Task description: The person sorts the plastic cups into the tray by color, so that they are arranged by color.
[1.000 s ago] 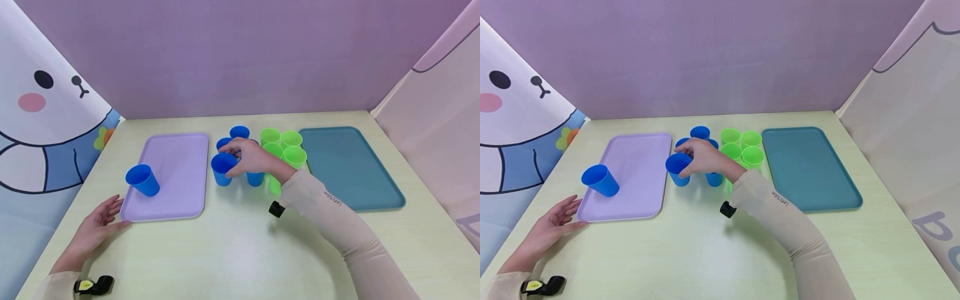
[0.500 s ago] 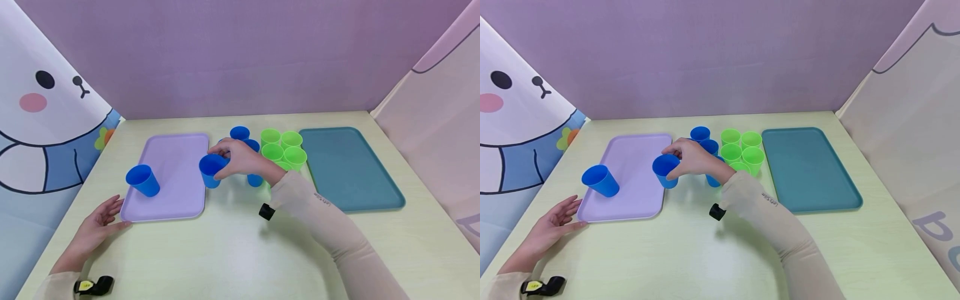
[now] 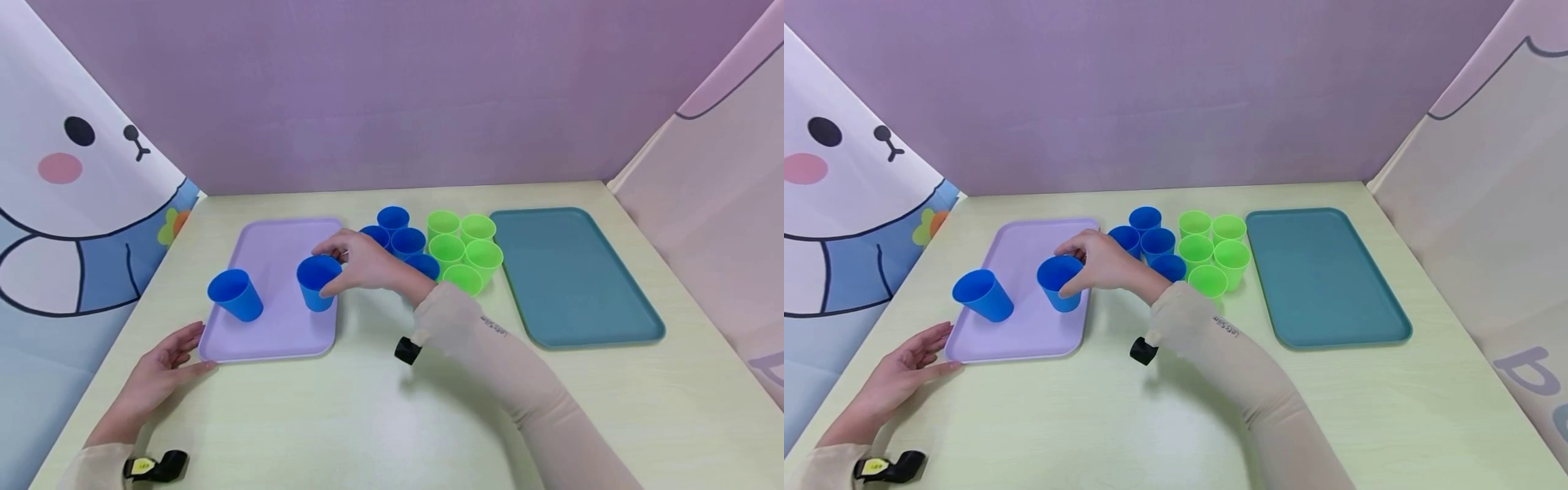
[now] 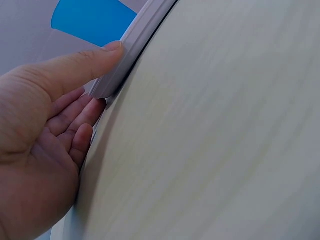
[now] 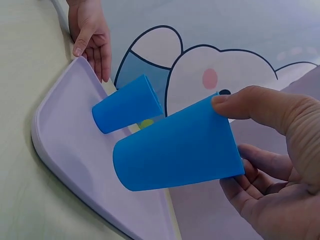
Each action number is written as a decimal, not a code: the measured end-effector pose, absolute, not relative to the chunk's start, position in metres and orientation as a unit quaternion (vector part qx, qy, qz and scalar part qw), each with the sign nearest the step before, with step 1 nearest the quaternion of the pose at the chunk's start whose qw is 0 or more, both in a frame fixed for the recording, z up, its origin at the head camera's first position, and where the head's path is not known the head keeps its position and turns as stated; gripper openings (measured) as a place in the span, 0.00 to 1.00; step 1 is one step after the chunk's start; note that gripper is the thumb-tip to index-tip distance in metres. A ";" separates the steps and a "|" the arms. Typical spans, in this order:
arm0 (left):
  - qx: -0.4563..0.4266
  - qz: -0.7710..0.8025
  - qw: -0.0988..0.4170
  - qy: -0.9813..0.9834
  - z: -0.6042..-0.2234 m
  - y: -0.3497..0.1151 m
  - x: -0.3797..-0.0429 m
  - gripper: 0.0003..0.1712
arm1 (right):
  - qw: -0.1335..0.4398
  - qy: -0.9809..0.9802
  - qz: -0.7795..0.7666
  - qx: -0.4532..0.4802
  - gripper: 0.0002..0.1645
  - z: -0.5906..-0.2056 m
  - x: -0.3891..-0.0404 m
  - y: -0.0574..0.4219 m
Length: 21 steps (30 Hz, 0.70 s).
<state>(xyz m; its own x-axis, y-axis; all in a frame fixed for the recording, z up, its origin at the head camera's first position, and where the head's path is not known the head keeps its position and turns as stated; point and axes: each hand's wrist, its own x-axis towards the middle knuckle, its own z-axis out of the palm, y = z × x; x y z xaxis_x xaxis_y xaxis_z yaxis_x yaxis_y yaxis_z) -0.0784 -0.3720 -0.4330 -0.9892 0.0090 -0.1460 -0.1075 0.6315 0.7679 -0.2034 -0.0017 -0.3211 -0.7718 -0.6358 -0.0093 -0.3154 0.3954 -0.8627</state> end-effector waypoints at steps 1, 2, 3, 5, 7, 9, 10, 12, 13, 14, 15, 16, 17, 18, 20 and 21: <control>-0.027 0.428 0.068 0.901 -0.433 -0.372 -0.078 0.50 | 0.174 0.818 -0.467 -0.288 0.36 -0.322 -0.204 -0.004; -0.027 0.427 0.067 0.901 -0.433 -0.371 -0.077 0.50 | 0.176 0.819 -0.465 -0.285 0.36 -0.322 -0.203 -0.006; -0.027 0.427 0.067 0.901 -0.433 -0.371 -0.077 0.49 | 0.177 0.821 -0.464 -0.282 0.37 -0.323 -0.204 -0.008; -0.027 0.426 0.065 0.902 -0.433 -0.371 -0.077 0.48 | 0.180 0.821 -0.464 -0.279 0.37 -0.324 -0.204 -0.012; -0.026 0.426 0.066 0.902 -0.433 -0.371 -0.076 0.48 | 0.180 0.820 -0.465 -0.281 0.37 -0.325 -0.204 -0.016; -0.027 0.425 0.065 0.903 -0.433 -0.371 -0.076 0.48 | 0.181 0.818 -0.468 -0.282 0.37 -0.328 -0.205 -0.019; -0.027 0.424 0.064 0.903 -0.433 -0.371 -0.076 0.48 | 0.180 0.816 -0.469 -0.284 0.37 -0.329 -0.205 -0.021; -0.029 0.420 0.066 0.905 -0.433 -0.371 -0.077 0.48 | 0.179 0.816 -0.470 -0.286 0.37 -0.332 -0.206 -0.024; -0.030 0.419 0.068 0.905 -0.432 -0.371 -0.077 0.48 | 0.178 0.816 -0.471 -0.286 0.37 -0.333 -0.206 -0.026; -0.032 0.418 0.070 0.905 -0.432 -0.371 -0.077 0.48 | 0.176 0.816 -0.471 -0.285 0.37 -0.335 -0.206 -0.027; -0.033 0.416 0.072 0.906 -0.432 -0.371 -0.077 0.49 | 0.174 0.817 -0.471 -0.285 0.37 -0.336 -0.206 -0.029; -0.035 0.415 0.075 0.906 -0.431 -0.371 -0.077 0.49 | 0.172 0.817 -0.472 -0.284 0.37 -0.337 -0.206 -0.030; -0.037 0.413 0.077 0.907 -0.431 -0.372 -0.077 0.49 | 0.169 0.816 -0.474 -0.283 0.37 -0.338 -0.207 -0.032; -0.040 0.412 0.077 0.907 -0.431 -0.371 -0.077 0.49 | 0.166 0.816 -0.476 -0.282 0.37 -0.339 -0.207 -0.033; -0.038 0.410 0.078 0.908 -0.431 -0.372 -0.077 0.49 | 0.160 0.815 -0.481 -0.281 0.36 -0.342 -0.207 -0.036; -0.037 0.409 0.077 0.908 -0.431 -0.372 -0.078 0.49 | 0.158 0.813 -0.485 -0.280 0.36 -0.343 -0.208 -0.038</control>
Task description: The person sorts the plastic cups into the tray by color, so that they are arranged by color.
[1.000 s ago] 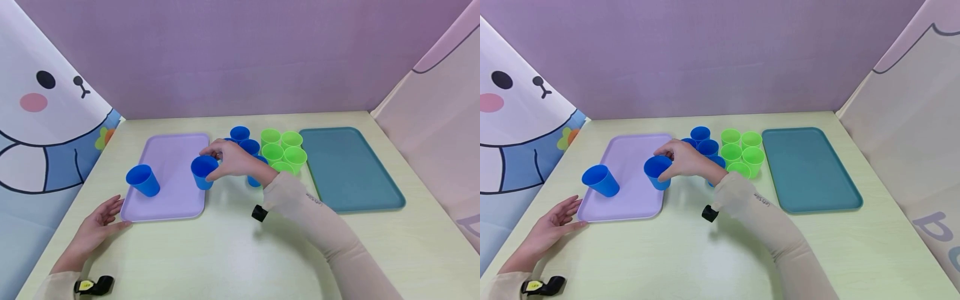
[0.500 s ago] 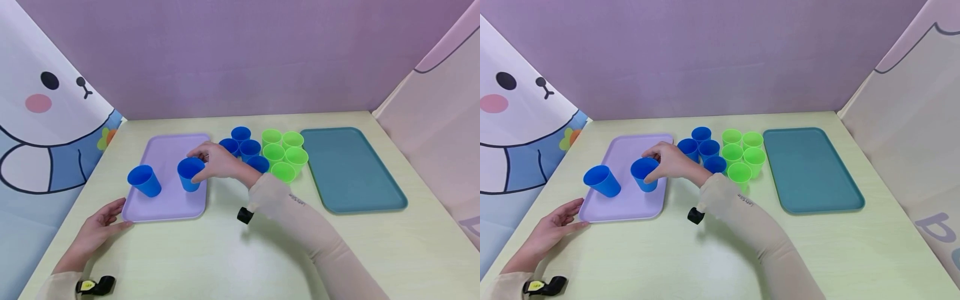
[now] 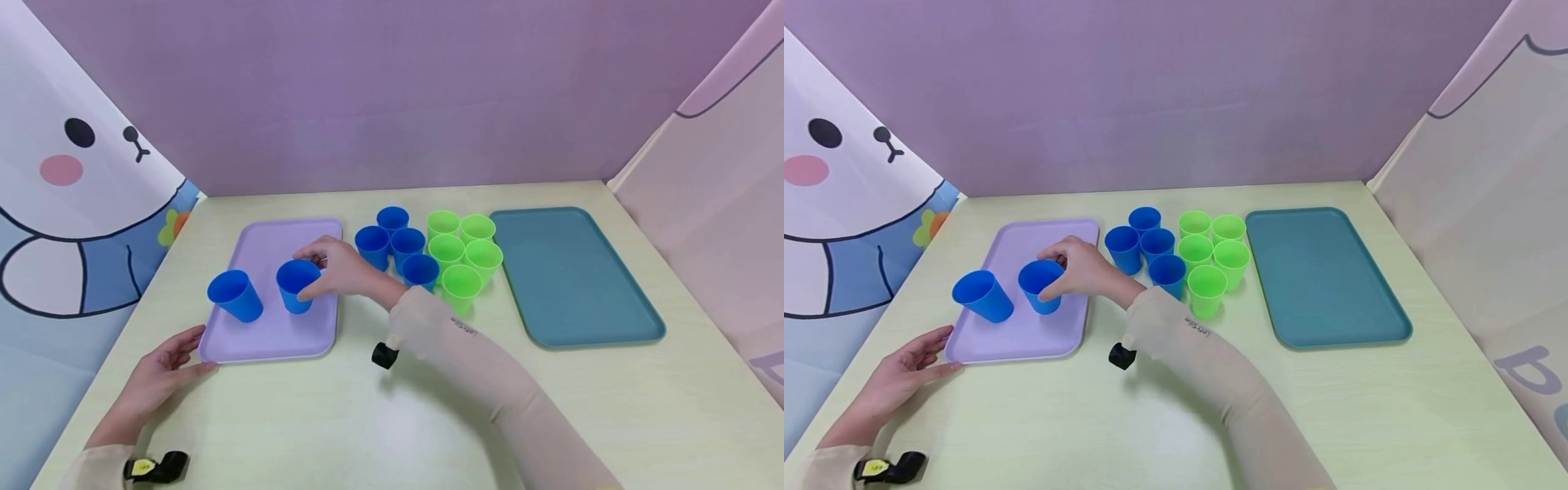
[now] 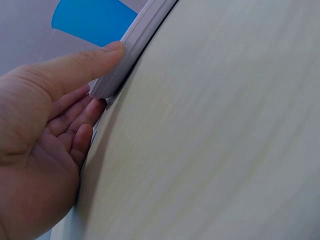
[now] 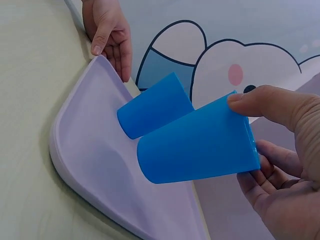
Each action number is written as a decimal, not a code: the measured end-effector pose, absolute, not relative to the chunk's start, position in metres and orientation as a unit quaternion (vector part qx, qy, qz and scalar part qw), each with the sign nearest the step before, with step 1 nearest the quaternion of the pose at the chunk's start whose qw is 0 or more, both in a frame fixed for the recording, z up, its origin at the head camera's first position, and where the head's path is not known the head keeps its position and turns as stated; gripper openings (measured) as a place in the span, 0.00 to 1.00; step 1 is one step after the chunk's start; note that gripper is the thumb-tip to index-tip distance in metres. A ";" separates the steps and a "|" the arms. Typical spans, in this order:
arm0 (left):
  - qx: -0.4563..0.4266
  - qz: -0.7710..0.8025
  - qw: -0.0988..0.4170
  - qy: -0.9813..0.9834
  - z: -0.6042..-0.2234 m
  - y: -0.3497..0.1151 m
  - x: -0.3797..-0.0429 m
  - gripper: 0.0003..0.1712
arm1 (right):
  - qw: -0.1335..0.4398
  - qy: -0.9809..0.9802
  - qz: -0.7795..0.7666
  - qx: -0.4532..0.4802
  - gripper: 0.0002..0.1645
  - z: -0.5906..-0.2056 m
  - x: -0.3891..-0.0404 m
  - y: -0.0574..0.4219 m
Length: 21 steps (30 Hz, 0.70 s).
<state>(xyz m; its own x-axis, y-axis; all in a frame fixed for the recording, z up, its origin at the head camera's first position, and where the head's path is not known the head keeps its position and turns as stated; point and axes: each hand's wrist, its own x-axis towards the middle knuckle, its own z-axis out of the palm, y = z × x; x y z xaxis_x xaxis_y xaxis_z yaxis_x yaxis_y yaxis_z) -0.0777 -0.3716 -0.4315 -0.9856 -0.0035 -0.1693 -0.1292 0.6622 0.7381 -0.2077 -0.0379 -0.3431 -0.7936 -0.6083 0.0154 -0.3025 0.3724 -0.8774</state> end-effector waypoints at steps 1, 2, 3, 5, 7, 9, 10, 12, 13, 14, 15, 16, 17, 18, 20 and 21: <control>-0.036 0.410 0.075 0.908 -0.432 -0.372 -0.078 0.49 | 0.155 0.811 -0.489 -0.281 0.36 -0.344 -0.208 -0.040; -0.035 0.411 0.074 0.908 -0.432 -0.372 -0.078 0.49 | 0.153 0.810 -0.492 -0.280 0.36 -0.345 -0.208 -0.041; -0.034 0.411 0.073 0.908 -0.432 -0.372 -0.077 0.48 | 0.151 0.809 -0.494 -0.281 0.36 -0.346 -0.208 -0.043; -0.035 0.411 0.071 0.908 -0.433 -0.372 -0.078 0.48 | 0.147 0.809 -0.496 -0.280 0.36 -0.348 -0.208 -0.047; -0.034 0.410 0.074 0.908 -0.433 -0.372 -0.078 0.48 | 0.143 0.811 -0.494 -0.280 0.36 -0.350 -0.208 -0.050; -0.038 0.408 0.079 0.909 -0.432 -0.372 -0.079 0.48 | 0.140 0.814 -0.490 -0.278 0.36 -0.351 -0.208 -0.053; -0.041 0.407 0.081 0.909 -0.432 -0.372 -0.079 0.49 | 0.137 0.817 -0.487 -0.277 0.37 -0.351 -0.209 -0.054; -0.044 0.407 0.087 0.908 -0.431 -0.372 -0.079 0.49 | 0.132 0.820 -0.483 -0.278 0.37 -0.352 -0.210 -0.057; -0.045 0.408 0.089 0.907 -0.431 -0.371 -0.079 0.49 | 0.131 0.821 -0.482 -0.278 0.37 -0.353 -0.210 -0.058; -0.048 0.408 0.090 0.907 -0.430 -0.371 -0.078 0.49 | 0.129 0.821 -0.482 -0.279 0.37 -0.353 -0.211 -0.060; -0.048 0.407 0.090 0.908 -0.430 -0.371 -0.078 0.49 | 0.127 0.821 -0.482 -0.279 0.37 -0.354 -0.212 -0.061; -0.048 0.407 0.089 0.908 -0.430 -0.371 -0.078 0.49 | 0.125 0.821 -0.482 -0.279 0.37 -0.354 -0.213 -0.063; -0.048 0.407 0.088 0.908 -0.430 -0.371 -0.078 0.49 | 0.124 0.820 -0.483 -0.281 0.37 -0.355 -0.214 -0.064; -0.046 0.407 0.086 0.908 -0.431 -0.372 -0.078 0.48 | 0.123 0.820 -0.482 -0.282 0.37 -0.355 -0.215 -0.066; -0.044 0.407 0.082 0.909 -0.431 -0.372 -0.078 0.48 | 0.121 0.820 -0.481 -0.285 0.38 -0.356 -0.216 -0.069; -0.042 0.407 0.079 0.909 -0.432 -0.373 -0.078 0.48 | 0.121 0.821 -0.478 -0.287 0.37 -0.357 -0.217 -0.071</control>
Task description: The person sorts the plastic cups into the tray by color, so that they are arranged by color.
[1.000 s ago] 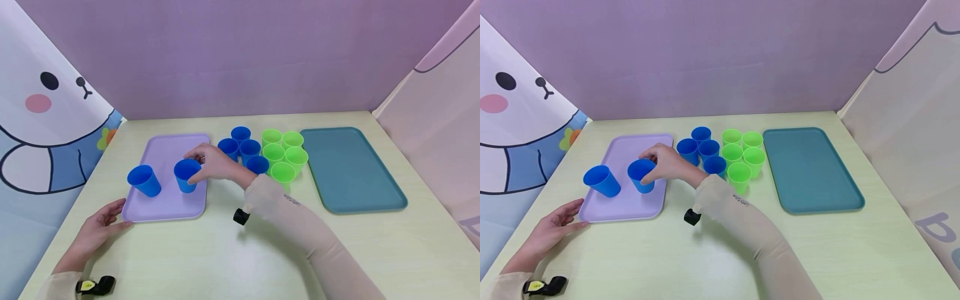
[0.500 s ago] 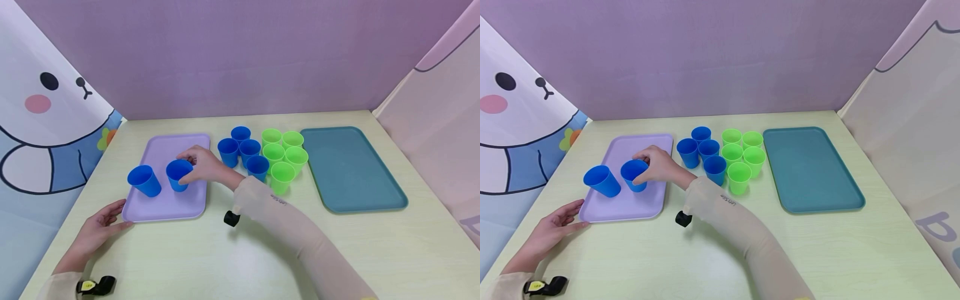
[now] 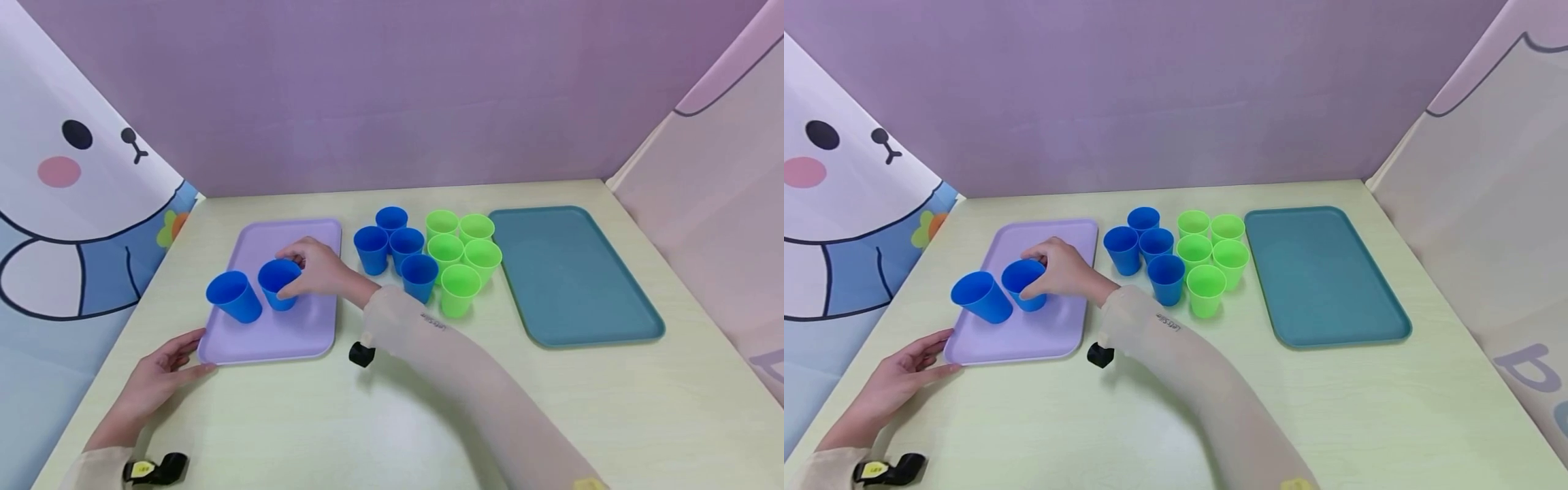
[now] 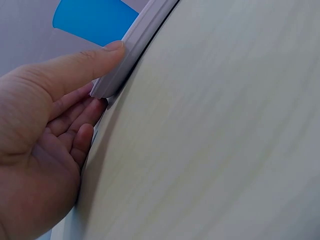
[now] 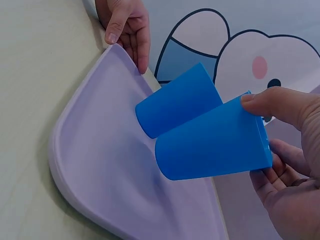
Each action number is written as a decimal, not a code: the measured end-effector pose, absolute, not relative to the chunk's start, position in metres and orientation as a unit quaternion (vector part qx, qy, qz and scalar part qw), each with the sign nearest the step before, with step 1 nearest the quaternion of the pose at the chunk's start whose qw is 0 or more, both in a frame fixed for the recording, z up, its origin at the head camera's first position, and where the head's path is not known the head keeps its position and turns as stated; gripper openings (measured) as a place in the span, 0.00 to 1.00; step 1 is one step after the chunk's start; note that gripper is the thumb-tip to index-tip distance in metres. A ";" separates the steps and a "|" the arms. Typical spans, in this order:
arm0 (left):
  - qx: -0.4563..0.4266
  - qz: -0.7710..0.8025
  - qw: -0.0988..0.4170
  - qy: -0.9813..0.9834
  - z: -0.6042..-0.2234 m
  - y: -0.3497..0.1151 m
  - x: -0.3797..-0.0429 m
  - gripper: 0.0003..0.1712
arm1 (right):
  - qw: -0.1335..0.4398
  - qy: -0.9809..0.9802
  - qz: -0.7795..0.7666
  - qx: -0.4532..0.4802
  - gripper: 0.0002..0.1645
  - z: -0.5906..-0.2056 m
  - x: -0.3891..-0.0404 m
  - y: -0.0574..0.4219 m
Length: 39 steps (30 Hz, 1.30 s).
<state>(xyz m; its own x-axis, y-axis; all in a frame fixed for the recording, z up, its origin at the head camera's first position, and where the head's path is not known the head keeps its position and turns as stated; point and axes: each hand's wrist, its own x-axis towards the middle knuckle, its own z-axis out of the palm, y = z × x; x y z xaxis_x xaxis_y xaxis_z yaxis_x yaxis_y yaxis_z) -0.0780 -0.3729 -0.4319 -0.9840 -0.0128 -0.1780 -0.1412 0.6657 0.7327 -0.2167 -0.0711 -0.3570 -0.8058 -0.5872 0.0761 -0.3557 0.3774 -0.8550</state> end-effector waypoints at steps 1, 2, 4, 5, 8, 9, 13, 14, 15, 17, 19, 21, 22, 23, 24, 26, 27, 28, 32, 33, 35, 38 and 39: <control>-0.039 0.408 0.078 0.909 -0.433 -0.374 -0.078 0.47 | 0.120 0.822 -0.475 -0.290 0.37 -0.358 -0.217 -0.073; -0.038 0.408 0.076 0.909 -0.433 -0.374 -0.078 0.47 | 0.120 0.822 -0.473 -0.293 0.37 -0.358 -0.218 -0.074; -0.038 0.407 0.074 0.910 -0.433 -0.374 -0.078 0.47 | 0.120 0.823 -0.467 -0.300 0.37 -0.360 -0.218 -0.077; -0.038 0.406 0.075 0.910 -0.434 -0.374 -0.078 0.47 | 0.122 0.824 -0.465 -0.302 0.37 -0.360 -0.218 -0.078; -0.040 0.404 0.076 0.911 -0.434 -0.373 -0.078 0.47 | 0.128 0.822 -0.461 -0.308 0.37 -0.362 -0.218 -0.081; -0.042 0.404 0.078 0.911 -0.434 -0.373 -0.078 0.47 | 0.130 0.822 -0.459 -0.309 0.37 -0.362 -0.217 -0.082; -0.052 0.405 0.090 0.909 -0.433 -0.372 -0.078 0.48 | 0.135 0.821 -0.457 -0.314 0.37 -0.363 -0.215 -0.085; -0.056 0.405 0.095 0.908 -0.433 -0.372 -0.077 0.49 | 0.136 0.821 -0.457 -0.314 0.37 -0.364 -0.215 -0.086; -0.059 0.405 0.100 0.907 -0.432 -0.372 -0.077 0.50 | 0.136 0.821 -0.457 -0.314 0.37 -0.363 -0.214 -0.087; -0.063 0.408 0.107 0.905 -0.432 -0.373 -0.077 0.50 | 0.137 0.821 -0.458 -0.313 0.38 -0.363 -0.213 -0.089; -0.065 0.407 0.110 0.904 -0.432 -0.373 -0.077 0.51 | 0.142 0.818 -0.463 -0.311 0.39 -0.363 -0.213 -0.090; -0.065 0.407 0.110 0.904 -0.432 -0.374 -0.076 0.51 | 0.145 0.815 -0.468 -0.309 0.40 -0.364 -0.212 -0.091; -0.064 0.407 0.110 0.904 -0.432 -0.374 -0.076 0.51 | 0.147 0.813 -0.472 -0.309 0.41 -0.364 -0.212 -0.092; -0.064 0.408 0.111 0.904 -0.432 -0.374 -0.076 0.51 | 0.149 0.809 -0.477 -0.309 0.42 -0.364 -0.211 -0.092; -0.064 0.408 0.111 0.904 -0.432 -0.374 -0.076 0.51 | 0.151 0.806 -0.481 -0.310 0.43 -0.365 -0.211 -0.093; -0.064 0.408 0.111 0.904 -0.432 -0.374 -0.077 0.51 | 0.154 0.800 -0.490 -0.310 0.44 -0.365 -0.211 -0.094; -0.064 0.408 0.111 0.904 -0.432 -0.374 -0.077 0.51 | 0.156 0.798 -0.494 -0.310 0.44 -0.366 -0.211 -0.094; -0.064 0.408 0.111 0.904 -0.432 -0.374 -0.077 0.51 | 0.158 0.796 -0.497 -0.309 0.44 -0.366 -0.211 -0.094; -0.062 0.407 0.110 0.905 -0.431 -0.374 -0.078 0.51 | 0.162 0.793 -0.502 -0.305 0.44 -0.367 -0.211 -0.094; -0.062 0.406 0.110 0.905 -0.431 -0.374 -0.078 0.51 | 0.162 0.793 -0.502 -0.305 0.44 -0.367 -0.211 -0.094; -0.062 0.406 0.110 0.905 -0.431 -0.374 -0.078 0.51 | 0.162 0.793 -0.502 -0.305 0.44 -0.366 -0.210 -0.093; -0.059 0.404 0.107 0.907 -0.431 -0.373 -0.078 0.51 | 0.161 0.792 -0.504 -0.305 0.43 -0.367 -0.211 -0.093; -0.058 0.404 0.106 0.907 -0.431 -0.373 -0.079 0.51 | 0.161 0.791 -0.505 -0.305 0.44 -0.367 -0.211 -0.092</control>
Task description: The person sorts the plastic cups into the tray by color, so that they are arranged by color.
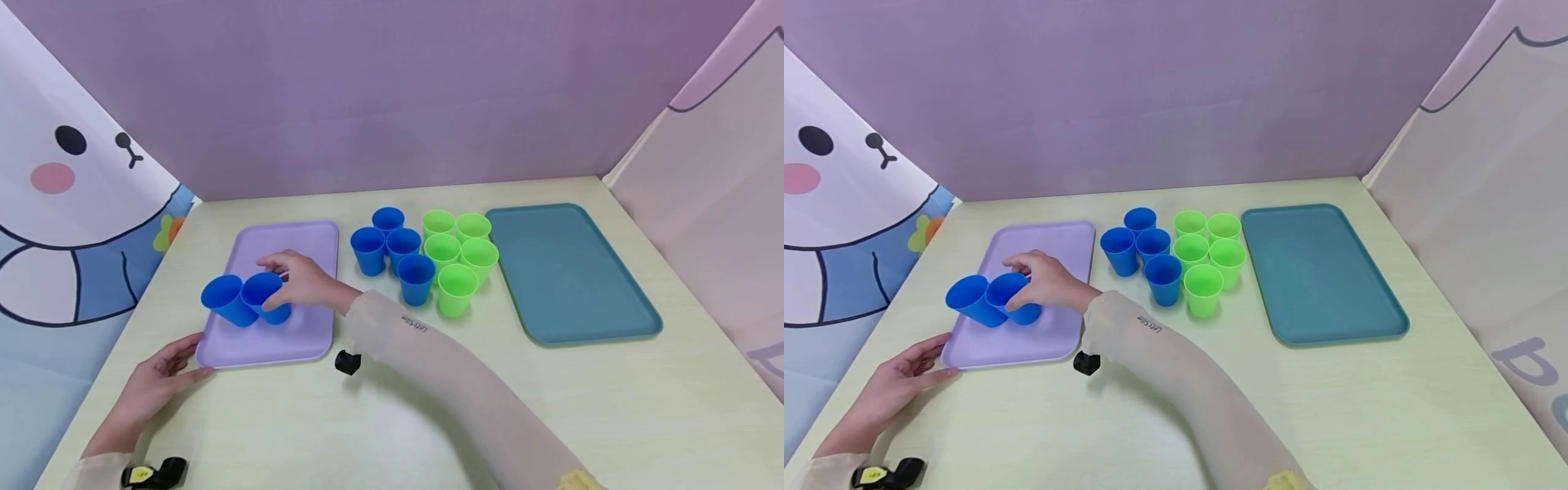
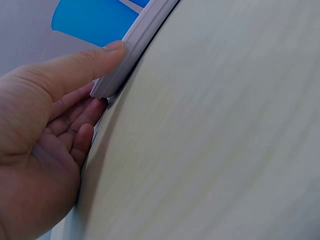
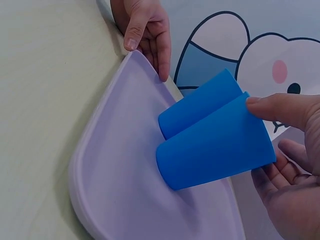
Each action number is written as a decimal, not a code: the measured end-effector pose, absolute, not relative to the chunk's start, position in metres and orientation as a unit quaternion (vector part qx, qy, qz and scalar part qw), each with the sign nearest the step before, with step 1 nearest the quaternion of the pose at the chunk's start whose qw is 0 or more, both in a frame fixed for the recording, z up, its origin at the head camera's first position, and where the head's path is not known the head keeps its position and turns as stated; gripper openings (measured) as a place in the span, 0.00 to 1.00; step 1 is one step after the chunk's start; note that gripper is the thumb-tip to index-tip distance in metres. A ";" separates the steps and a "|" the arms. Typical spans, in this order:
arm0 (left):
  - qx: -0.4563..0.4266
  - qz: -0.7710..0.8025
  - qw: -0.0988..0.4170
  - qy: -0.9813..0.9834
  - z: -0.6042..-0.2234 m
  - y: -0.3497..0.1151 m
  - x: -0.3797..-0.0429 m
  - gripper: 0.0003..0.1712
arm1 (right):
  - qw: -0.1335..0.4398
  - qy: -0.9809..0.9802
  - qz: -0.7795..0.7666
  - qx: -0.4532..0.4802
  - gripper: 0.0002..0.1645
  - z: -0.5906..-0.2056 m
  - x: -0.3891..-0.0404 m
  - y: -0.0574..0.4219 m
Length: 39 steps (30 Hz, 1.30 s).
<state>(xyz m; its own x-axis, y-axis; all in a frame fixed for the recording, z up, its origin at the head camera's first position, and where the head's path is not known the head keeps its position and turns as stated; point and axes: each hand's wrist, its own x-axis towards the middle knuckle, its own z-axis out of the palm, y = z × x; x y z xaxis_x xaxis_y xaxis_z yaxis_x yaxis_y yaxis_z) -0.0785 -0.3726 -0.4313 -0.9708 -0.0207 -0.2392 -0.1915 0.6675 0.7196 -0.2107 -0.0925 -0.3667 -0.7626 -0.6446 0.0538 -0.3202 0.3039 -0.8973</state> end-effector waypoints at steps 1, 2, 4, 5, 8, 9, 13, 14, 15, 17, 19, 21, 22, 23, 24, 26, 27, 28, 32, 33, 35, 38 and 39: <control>-0.057 0.403 0.104 0.907 -0.432 -0.372 -0.079 0.50 | 0.160 0.791 -0.506 -0.304 0.44 -0.367 -0.211 -0.092; -0.057 0.403 0.102 0.908 -0.432 -0.372 -0.079 0.50 | 0.161 0.791 -0.507 -0.303 0.44 -0.367 -0.211 -0.092; -0.056 0.402 0.100 0.908 -0.432 -0.372 -0.079 0.50 | 0.161 0.791 -0.507 -0.302 0.44 -0.367 -0.211 -0.092; -0.057 0.402 0.101 0.908 -0.432 -0.372 -0.079 0.50 | 0.161 0.790 -0.508 -0.302 0.44 -0.368 -0.211 -0.092; -0.060 0.401 0.106 0.908 -0.432 -0.373 -0.079 0.51 | 0.162 0.790 -0.509 -0.300 0.44 -0.367 -0.211 -0.091; -0.061 0.401 0.108 0.908 -0.432 -0.373 -0.079 0.51 | 0.162 0.790 -0.510 -0.299 0.44 -0.367 -0.211 -0.091; -0.063 0.401 0.111 0.907 -0.432 -0.373 -0.080 0.51 | 0.163 0.788 -0.515 -0.297 0.44 -0.365 -0.210 -0.090; -0.063 0.401 0.110 0.907 -0.432 -0.373 -0.080 0.51 | 0.163 0.787 -0.516 -0.297 0.44 -0.365 -0.210 -0.089; -0.063 0.402 0.110 0.907 -0.432 -0.373 -0.080 0.51 | 0.164 0.785 -0.518 -0.298 0.44 -0.365 -0.210 -0.089; -0.062 0.404 0.110 0.906 -0.432 -0.373 -0.080 0.51 | 0.163 0.782 -0.522 -0.301 0.44 -0.364 -0.211 -0.087; -0.061 0.406 0.109 0.905 -0.432 -0.373 -0.079 0.51 | 0.161 0.778 -0.526 -0.304 0.43 -0.364 -0.211 -0.085; -0.059 0.407 0.107 0.905 -0.432 -0.374 -0.079 0.50 | 0.159 0.775 -0.530 -0.306 0.43 -0.363 -0.213 -0.083; -0.058 0.407 0.106 0.905 -0.432 -0.374 -0.079 0.50 | 0.158 0.774 -0.531 -0.306 0.43 -0.363 -0.213 -0.081; -0.057 0.407 0.104 0.906 -0.432 -0.374 -0.079 0.50 | 0.157 0.774 -0.532 -0.307 0.43 -0.362 -0.214 -0.079; -0.057 0.407 0.103 0.906 -0.432 -0.374 -0.079 0.50 | 0.158 0.772 -0.534 -0.306 0.43 -0.362 -0.214 -0.078; -0.056 0.406 0.101 0.906 -0.432 -0.374 -0.079 0.49 | 0.161 0.769 -0.538 -0.305 0.43 -0.361 -0.215 -0.074; -0.055 0.406 0.100 0.907 -0.432 -0.374 -0.079 0.49 | 0.162 0.769 -0.539 -0.304 0.43 -0.359 -0.215 -0.072; -0.055 0.405 0.099 0.907 -0.433 -0.373 -0.079 0.49 | 0.162 0.768 -0.539 -0.304 0.43 -0.358 -0.216 -0.070; -0.052 0.402 0.097 0.909 -0.433 -0.373 -0.079 0.49 | 0.163 0.772 -0.534 -0.303 0.43 -0.354 -0.217 -0.062; -0.052 0.402 0.097 0.909 -0.433 -0.373 -0.079 0.49 | 0.162 0.775 -0.531 -0.302 0.43 -0.352 -0.217 -0.060; -0.053 0.400 0.096 0.910 -0.433 -0.373 -0.079 0.49 | 0.163 0.778 -0.527 -0.300 0.43 -0.349 -0.218 -0.056; -0.055 0.401 0.099 0.909 -0.433 -0.373 -0.079 0.49 | 0.162 0.784 -0.519 -0.299 0.43 -0.345 -0.221 -0.048; -0.057 0.402 0.100 0.909 -0.432 -0.373 -0.079 0.49 | 0.163 0.787 -0.515 -0.298 0.43 -0.343 -0.221 -0.045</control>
<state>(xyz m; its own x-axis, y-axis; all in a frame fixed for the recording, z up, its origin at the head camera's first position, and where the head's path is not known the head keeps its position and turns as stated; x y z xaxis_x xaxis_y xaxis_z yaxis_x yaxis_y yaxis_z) -0.0792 -0.3733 -0.4324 -0.9735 -0.0227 -0.2275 -0.1835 0.6709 0.7184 -0.2215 -0.0449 -0.3431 -0.7695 -0.6366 0.0511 -0.3014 0.2914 -0.9079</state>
